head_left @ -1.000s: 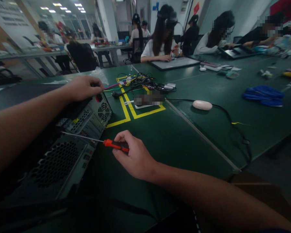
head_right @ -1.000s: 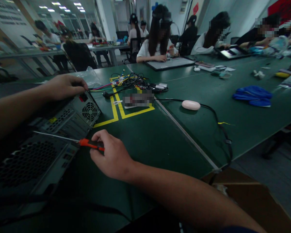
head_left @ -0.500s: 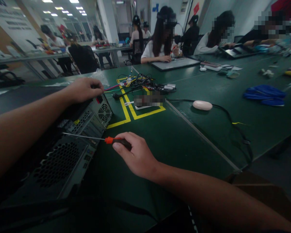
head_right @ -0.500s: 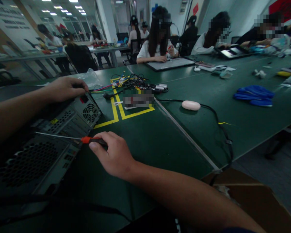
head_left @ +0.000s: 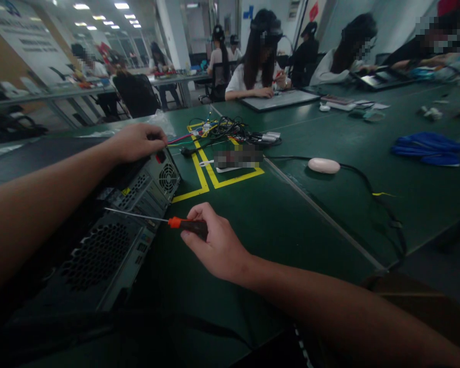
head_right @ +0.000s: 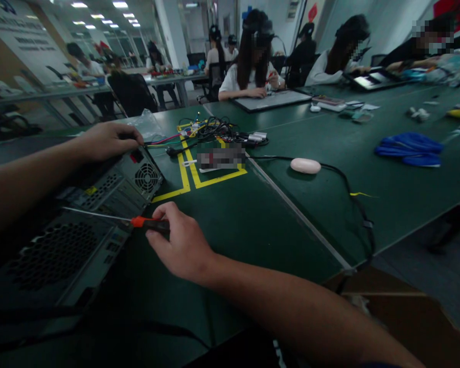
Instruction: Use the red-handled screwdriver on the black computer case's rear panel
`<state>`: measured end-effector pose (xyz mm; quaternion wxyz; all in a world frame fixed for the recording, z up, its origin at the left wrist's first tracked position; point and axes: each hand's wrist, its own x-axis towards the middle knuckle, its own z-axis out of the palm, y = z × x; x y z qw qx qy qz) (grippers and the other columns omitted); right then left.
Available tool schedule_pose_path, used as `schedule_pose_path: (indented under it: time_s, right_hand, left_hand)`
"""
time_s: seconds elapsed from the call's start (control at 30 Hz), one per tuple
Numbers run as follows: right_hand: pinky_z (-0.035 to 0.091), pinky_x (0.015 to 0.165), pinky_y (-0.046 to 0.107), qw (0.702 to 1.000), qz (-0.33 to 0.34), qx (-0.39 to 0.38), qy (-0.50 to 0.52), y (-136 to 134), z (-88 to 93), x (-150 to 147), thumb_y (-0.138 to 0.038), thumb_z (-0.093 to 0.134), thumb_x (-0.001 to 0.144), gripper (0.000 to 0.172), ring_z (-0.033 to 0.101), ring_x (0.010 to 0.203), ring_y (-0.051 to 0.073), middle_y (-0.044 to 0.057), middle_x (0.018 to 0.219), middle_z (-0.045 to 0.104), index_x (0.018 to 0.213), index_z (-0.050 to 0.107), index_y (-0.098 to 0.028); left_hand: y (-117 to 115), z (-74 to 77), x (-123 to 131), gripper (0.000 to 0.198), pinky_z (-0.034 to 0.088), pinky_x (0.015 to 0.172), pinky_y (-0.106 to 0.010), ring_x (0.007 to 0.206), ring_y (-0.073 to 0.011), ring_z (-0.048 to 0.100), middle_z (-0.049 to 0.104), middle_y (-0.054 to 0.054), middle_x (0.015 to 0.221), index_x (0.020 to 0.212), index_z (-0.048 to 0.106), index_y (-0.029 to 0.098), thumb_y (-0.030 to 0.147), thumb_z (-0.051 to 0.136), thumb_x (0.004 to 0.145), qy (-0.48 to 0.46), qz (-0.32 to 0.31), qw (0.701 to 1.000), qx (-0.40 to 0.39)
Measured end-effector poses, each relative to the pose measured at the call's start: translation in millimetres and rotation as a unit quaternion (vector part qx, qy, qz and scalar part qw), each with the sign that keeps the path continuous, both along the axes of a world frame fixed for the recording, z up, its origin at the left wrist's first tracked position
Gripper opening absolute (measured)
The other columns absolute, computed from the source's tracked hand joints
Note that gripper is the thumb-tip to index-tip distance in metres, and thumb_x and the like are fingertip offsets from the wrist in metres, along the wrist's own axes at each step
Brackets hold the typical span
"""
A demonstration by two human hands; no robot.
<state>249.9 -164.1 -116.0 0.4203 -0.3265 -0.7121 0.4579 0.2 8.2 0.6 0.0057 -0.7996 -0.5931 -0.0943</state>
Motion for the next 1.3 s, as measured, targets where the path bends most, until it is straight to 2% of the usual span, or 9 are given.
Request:
schedule_pose_path:
  time_s: [0.2,0.3,0.43,0.57,0.7,0.93,1.13,1.2,1.3]
  right_hand:
    - [0.048,0.074,0.032,1.0,0.004,-0.006,-0.005,-1.0,1.7,2.0,-0.026,0.064,0.094,0.017,0.059,0.076,0.018,-0.002,0.088,0.061,0.105,0.051,-0.025]
    - [0.045,0.072,0.032,1.0,-0.002,-0.003,-0.012,-0.2,3.3,3.0,-0.028,0.065,0.092,0.019,0.057,0.072,0.017,-0.004,0.084,0.058,0.102,0.049,-0.025]
    - [0.04,0.066,0.03,1.0,-0.005,-0.015,-0.016,1.0,3.3,3.5,-0.031,0.066,0.091,0.022,0.052,0.066,0.015,-0.005,0.078,0.054,0.099,0.046,-0.026]
    - [0.04,0.067,0.029,1.0,-0.005,-0.006,-0.013,2.0,2.5,4.1,-0.033,0.067,0.092,0.022,0.053,0.068,0.015,-0.005,0.081,0.055,0.1,0.048,-0.025]
    - [0.042,0.067,0.028,1.0,-0.002,-0.007,-0.02,3.0,3.9,6.0,-0.038,0.069,0.094,0.024,0.053,0.07,0.015,-0.005,0.082,0.056,0.101,0.051,-0.025]
    - [0.045,0.074,0.029,0.999,-0.018,0.022,-0.027,5.3,3.2,6.5,-0.047,0.066,0.1,0.026,0.058,0.079,0.016,0.0,0.091,0.063,0.101,0.06,-0.022]
    - [0.039,0.064,0.027,0.999,0.018,-0.025,-0.01,0.7,4.5,4.8,-0.047,0.056,0.105,0.026,0.054,0.069,0.014,-0.004,0.075,0.056,0.098,0.06,-0.022]
    - [0.039,0.064,0.027,0.999,0.02,-0.029,-0.007,-1.3,6.4,5.2,-0.046,0.063,0.101,0.024,0.054,0.068,0.014,-0.005,0.076,0.057,0.103,0.057,-0.023]
    - [0.041,0.064,0.027,0.999,0.01,-0.033,-0.021,-2.7,7.8,5.4,-0.04,0.075,0.09,0.032,0.055,0.068,0.014,-0.006,0.078,0.056,0.106,0.051,-0.025]
  left_hand:
    - [-1.3,0.3,1.1,0.045,0.047,0.087,-0.038,0.089,-0.0247,0.062,0.07,-0.008,0.098,0.104,0.072,0.017,0.049,0.046,0.085,-0.005,0.01,1.0,-0.007]
    - [-2.7,-0.3,1.0,0.041,0.047,0.096,-0.042,0.099,-0.0276,0.061,0.069,-0.011,0.107,0.099,0.07,0.017,0.05,0.05,0.085,-0.005,0.004,0.999,0.043]
    - [-7.2,0.1,2.0,0.036,0.044,0.108,-0.045,0.113,-0.0312,0.058,0.065,-0.014,0.113,0.088,0.06,0.02,0.056,0.053,0.085,-0.002,-0.013,0.992,0.127]
    - [-11.1,1.4,4.6,0.035,0.04,0.114,-0.047,0.119,-0.0333,0.058,0.064,-0.016,0.113,0.079,0.05,0.024,0.058,0.052,0.086,-0.016,-0.027,0.987,0.16]
    - [-11.7,1.0,5.3,0.031,0.036,0.117,-0.049,0.118,-0.0319,0.058,0.064,-0.013,0.111,0.076,0.047,0.024,0.054,0.051,0.086,-0.018,-0.014,0.985,0.168]
    - [-7.8,-0.6,0.1,0.035,0.035,0.114,-0.044,0.108,-0.0267,0.054,0.058,-0.008,0.1,0.068,0.041,0.024,0.054,0.051,0.084,-0.013,0.002,0.987,0.159]
    - [-9.6,1.0,3.6,0.028,0.036,0.109,-0.039,0.098,-0.0237,0.048,0.052,-0.006,0.093,0.07,0.045,0.023,0.047,0.052,0.083,-0.021,0.037,0.988,0.147]
    - [-11.1,1.2,5.5,0.027,0.036,0.109,-0.039,0.099,-0.0236,0.049,0.053,-0.006,0.096,0.073,0.049,0.023,0.048,0.053,0.083,-0.033,0.045,0.987,0.151]
    - [-12.4,1.7,6.9,0.029,0.038,0.109,-0.039,0.098,-0.0232,0.049,0.053,-0.006,0.097,0.074,0.051,0.022,0.05,0.056,0.082,-0.038,0.038,0.987,0.154]
